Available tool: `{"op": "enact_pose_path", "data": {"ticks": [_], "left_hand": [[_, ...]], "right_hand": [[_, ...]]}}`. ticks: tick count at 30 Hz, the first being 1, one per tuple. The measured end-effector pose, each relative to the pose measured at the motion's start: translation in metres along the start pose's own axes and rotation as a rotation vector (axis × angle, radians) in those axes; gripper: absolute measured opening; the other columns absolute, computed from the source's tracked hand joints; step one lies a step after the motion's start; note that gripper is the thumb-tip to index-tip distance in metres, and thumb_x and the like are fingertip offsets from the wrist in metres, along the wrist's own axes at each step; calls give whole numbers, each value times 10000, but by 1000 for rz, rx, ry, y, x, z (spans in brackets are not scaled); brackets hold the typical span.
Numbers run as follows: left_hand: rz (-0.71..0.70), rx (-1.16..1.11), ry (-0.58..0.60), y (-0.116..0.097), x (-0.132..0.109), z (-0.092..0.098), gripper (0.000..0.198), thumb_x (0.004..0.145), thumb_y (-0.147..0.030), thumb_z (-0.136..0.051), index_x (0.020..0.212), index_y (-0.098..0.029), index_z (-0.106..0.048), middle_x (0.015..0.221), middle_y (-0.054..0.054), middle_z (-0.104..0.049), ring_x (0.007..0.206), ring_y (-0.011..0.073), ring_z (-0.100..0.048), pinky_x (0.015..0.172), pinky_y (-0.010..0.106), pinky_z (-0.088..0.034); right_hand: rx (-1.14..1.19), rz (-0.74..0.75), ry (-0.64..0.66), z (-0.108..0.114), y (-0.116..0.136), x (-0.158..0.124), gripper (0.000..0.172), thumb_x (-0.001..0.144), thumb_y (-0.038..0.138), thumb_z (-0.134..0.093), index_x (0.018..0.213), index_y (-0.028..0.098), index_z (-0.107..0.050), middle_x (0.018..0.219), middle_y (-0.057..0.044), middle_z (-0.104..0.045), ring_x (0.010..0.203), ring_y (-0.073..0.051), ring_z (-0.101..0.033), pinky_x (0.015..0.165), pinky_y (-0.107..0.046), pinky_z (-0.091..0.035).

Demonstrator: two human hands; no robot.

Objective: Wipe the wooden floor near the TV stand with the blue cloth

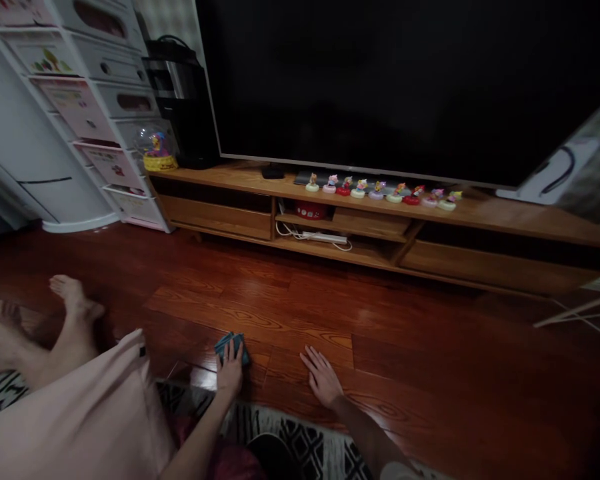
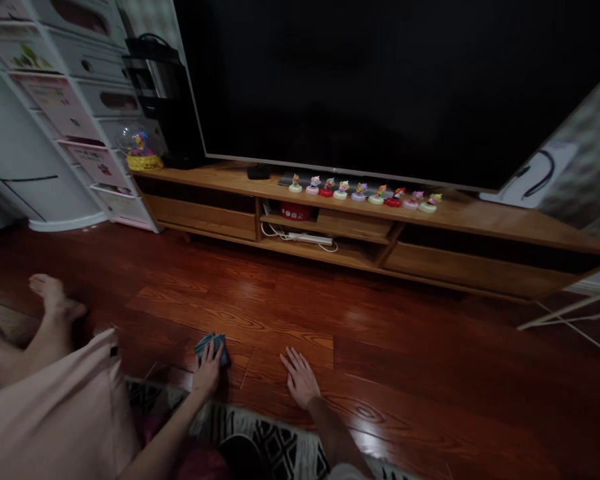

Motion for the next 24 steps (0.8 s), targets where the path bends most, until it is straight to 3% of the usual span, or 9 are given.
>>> {"op": "enact_pose_path", "data": {"ticks": [1, 3, 9, 12, 15, 19, 22, 24], "left_hand": [[-6, 10, 10, 0, -2, -3, 697, 860, 39, -252, 1512, -202, -289, 1589, 135, -217, 1450, 272, -246, 1142, 492, -278], [-106, 13, 29, -21, -12, -12, 688, 855, 27, -295, 1506, -196, -311, 1582, 141, -235, 1446, 279, -256, 1150, 471, -273], [-683, -115, 64, -150, -64, -42, 655, 898, -114, -396, 1515, -296, -274, 1601, 77, -218, 1468, 269, -190, 1147, 507, -289], [-708, -145, 60, -167, -63, -40, 670, 882, -101, -386, 1510, -311, -283, 1605, 59, -200, 1470, 254, -189, 1154, 521, -266], [-543, -142, 31, -132, -34, -25, 751, 822, -22, -369, 1507, -319, -289, 1608, 43, -176, 1473, 232, -175, 1164, 504, -233], [-165, -117, -4, -29, 4, -4, 742, 821, 25, -311, 1510, -252, -300, 1608, 96, -183, 1473, 236, -180, 1152, 489, -247], [171, -109, -17, 54, 10, -1, 658, 882, -31, -314, 1506, -239, -321, 1596, 122, -244, 1453, 256, -254, 1099, 485, -337], [299, -98, -50, 87, 6, -3, 601, 922, -81, -313, 1501, -239, -334, 1573, 137, -304, 1432, 289, -296, 1046, 495, -397]], "right_hand": [[2, 0, 1, 0, 0, 0, 783, 822, 78, -371, 1542, 310, -168, 1613, 23, -172, 1476, -172, -164, 1209, -439, -202], [5, -3, 2, 1, 0, 0, 775, 825, 80, -368, 1542, 301, -177, 1612, 19, -179, 1477, -167, -157, 1209, -435, -202], [3, -5, 13, 2, 1, -1, 766, 823, 83, -368, 1538, 304, -202, 1615, 30, -162, 1482, -163, -132, 1212, -433, -198], [-1, -14, 37, 2, 1, -1, 780, 813, 77, -369, 1539, 305, -198, 1615, 29, -160, 1481, -163, -138, 1210, -427, -202], [0, -13, 42, 4, 2, 0, 782, 812, 79, -375, 1541, 298, -196, 1615, 22, -165, 1479, -167, -150, 1208, -426, -206], [7, -4, 13, 5, 1, -1, 774, 818, 83, -376, 1539, 307, -205, 1616, 29, -160, 1478, -169, -158, 1206, -426, -211], [10, 1, 0, 3, 1, -2, 781, 819, 81, -374, 1542, 310, -186, 1618, 31, -154, 1478, -167, -154, 1206, -428, -210], [10, 4, 0, 2, 0, -2, 783, 823, 85, -375, 1544, 313, -171, 1619, 34, -144, 1479, -170, -153, 1208, -435, -205]]}}
Point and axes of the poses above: each hand's wrist, its own x-axis towards the middle knuckle, its own z-axis out of the back of the hand, y = z × x, the point moved 7 cm from there along x, towards the middle knuckle
